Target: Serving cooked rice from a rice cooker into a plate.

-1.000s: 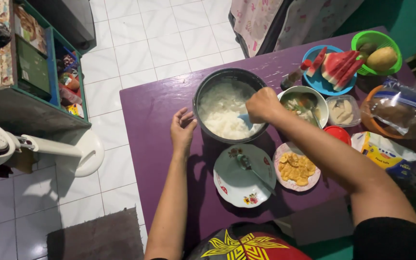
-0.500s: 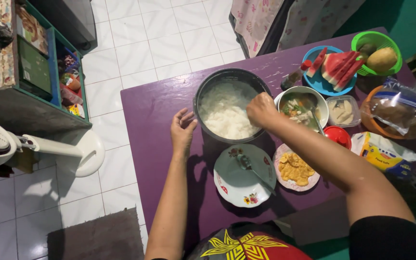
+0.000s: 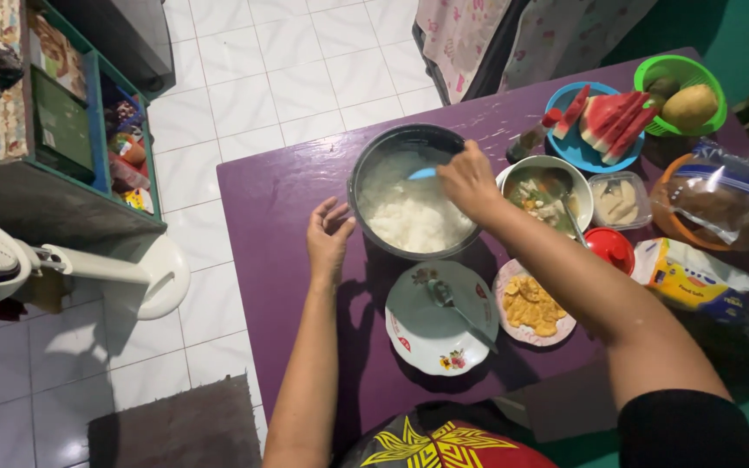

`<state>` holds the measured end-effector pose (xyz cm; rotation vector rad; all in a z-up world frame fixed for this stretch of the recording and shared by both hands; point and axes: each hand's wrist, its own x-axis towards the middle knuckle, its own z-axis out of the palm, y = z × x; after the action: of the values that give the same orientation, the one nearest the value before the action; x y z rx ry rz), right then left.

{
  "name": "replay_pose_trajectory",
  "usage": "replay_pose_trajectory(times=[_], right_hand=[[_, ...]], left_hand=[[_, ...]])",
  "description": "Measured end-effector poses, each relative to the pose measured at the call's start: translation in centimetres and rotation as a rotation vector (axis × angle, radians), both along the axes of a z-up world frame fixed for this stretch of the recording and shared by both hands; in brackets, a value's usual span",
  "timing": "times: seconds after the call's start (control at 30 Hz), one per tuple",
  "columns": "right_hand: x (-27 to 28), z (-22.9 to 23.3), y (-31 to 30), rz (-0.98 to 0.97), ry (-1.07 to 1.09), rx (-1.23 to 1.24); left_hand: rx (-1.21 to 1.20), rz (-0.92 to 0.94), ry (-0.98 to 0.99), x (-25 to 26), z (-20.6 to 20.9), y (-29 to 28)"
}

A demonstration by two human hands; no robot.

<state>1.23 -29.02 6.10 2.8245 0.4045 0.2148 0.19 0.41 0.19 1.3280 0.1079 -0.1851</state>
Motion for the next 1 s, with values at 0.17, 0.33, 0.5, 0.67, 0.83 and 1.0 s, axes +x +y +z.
replay_pose_trajectory(times=[0.17,0.33,0.5,0.67,0.83,1.0], right_hand=[[-1.0,-4.0,-1.8,0.06,0.214,-0.245],[-1.0,-4.2,-2.3,0.06,0.329,-0.285],[-0.9,5.1,0.1,-0.133,0.191,-0.148],[0.3,3.0,1.8,0.044,-0.082,0.091],[0.5,-2.4,0.0,-0.019,0.062,0.043],[-0.8,4.5,0.4,-0.227,0.363,-0.2]], left_hand=[[0.002,-0.018,-0.017,0.0,-0.2,0.3],[-0.03,-0.028,-0.034,0.2,-0.5,0.2],[0.017,-0.041,-0.056,-0.2,-0.3,0.6],[-0.032,-0.032,-0.052,0.0,-1.1,0.4],[0.015,-0.026,-0.036,0.0,-0.8,0.5],[-0.039,-0.019,-0.021,-0.1,-0.6,0.3]])
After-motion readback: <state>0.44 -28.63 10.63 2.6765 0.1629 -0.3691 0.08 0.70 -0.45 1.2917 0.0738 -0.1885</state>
